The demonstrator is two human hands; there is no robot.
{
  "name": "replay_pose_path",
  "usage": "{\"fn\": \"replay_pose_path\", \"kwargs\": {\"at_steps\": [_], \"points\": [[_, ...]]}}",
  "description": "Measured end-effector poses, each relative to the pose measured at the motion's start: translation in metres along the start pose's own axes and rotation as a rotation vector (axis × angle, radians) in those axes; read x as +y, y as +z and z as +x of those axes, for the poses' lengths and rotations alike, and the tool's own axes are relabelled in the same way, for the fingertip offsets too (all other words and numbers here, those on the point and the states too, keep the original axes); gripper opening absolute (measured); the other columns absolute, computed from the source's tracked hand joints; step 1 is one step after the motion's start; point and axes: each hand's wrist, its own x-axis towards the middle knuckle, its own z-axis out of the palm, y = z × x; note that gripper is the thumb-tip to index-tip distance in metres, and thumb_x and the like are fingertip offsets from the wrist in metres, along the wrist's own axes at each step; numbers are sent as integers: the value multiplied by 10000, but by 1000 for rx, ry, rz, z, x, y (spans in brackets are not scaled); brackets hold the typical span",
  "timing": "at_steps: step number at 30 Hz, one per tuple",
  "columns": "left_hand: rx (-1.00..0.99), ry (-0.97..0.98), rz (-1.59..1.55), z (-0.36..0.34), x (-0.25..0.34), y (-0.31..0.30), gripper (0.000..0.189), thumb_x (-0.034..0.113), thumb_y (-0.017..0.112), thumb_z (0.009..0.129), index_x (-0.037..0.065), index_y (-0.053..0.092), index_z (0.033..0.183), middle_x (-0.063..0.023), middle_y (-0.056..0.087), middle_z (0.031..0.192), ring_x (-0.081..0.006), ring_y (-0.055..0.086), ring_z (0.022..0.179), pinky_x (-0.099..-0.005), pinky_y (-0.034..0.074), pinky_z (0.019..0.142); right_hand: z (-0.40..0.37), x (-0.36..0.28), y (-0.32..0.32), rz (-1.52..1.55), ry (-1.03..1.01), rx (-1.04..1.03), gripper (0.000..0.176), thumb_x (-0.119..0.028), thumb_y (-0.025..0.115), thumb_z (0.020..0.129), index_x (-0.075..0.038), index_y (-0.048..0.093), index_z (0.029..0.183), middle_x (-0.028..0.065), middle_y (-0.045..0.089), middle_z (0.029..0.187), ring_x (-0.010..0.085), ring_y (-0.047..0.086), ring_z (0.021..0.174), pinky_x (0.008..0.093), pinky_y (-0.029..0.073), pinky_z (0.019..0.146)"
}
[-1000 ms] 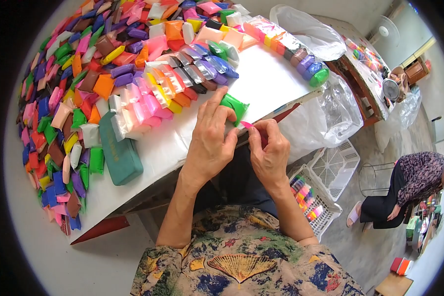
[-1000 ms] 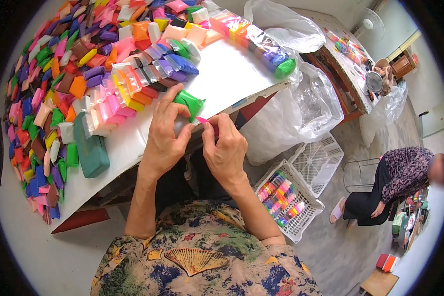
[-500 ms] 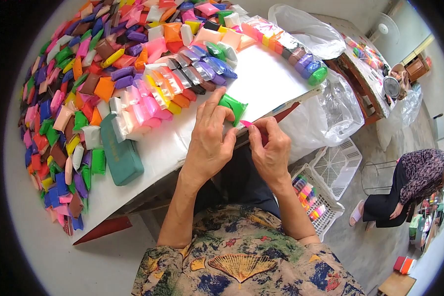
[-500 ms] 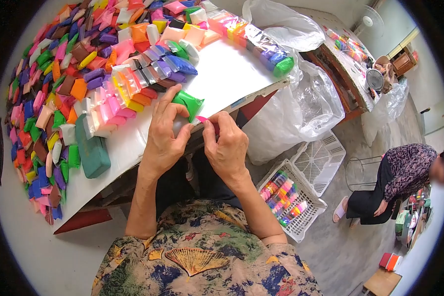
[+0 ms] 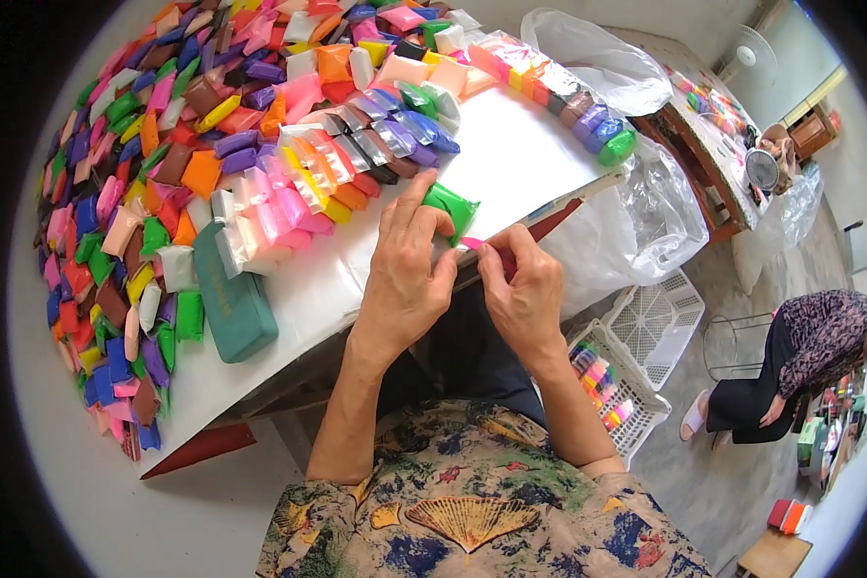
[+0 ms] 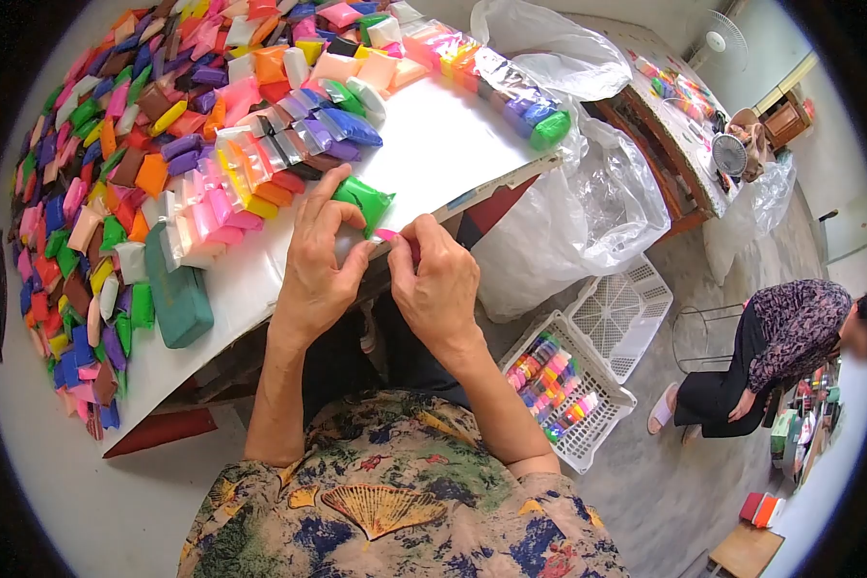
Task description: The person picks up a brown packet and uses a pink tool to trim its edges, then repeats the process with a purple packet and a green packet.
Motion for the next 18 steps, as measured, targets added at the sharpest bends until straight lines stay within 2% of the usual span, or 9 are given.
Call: {"fn": "replay_pose_path", "kwargs": {"at_steps": [3,6,9,12,18], "points": [[0,-4,4,0,0,-1,252,-27,684,774,21,546,979,-220,449,1469,-413,413,1362,-478,306,1128,-5,0,5,305,195,-2,117,-97,669,920,-7,597,896,78,621,723,160,604,606,316,466,551],[-10,-6,23,0,2,-2,252,-24,680,773,22,544,980,-219,451,1467,-413,415,1361,-480,297,1135,-9,10,13,777,346,9,128,-107,670,946,2,612,913,14,596,728,62,545,651,235,437,561],[-14,-13,15,0,2,-2,254,-25,675,769,22,543,980,-220,450,1466,-414,414,1361,-487,288,1139,-6,7,5,919,498,-33,129,-106,656,958,-3,610,895,-13,594,751,53,542,670,210,429,572],[-7,-7,16,0,2,-1,254,-30,670,765,19,543,980,-222,449,1465,-415,412,1362,-482,299,1135,-7,8,9,634,299,47,138,-110,652,960,4,605,897,-2,601,742,59,547,656,222,432,567],[-5,5,11,-1,0,-1,255,-35,666,764,10,540,980,-224,446,1466,-420,408,1365,-473,322,1126,-14,8,7,382,205,99,135,-87,643,952,22,589,892,53,620,709,98,576,628,269,457,560]]}}
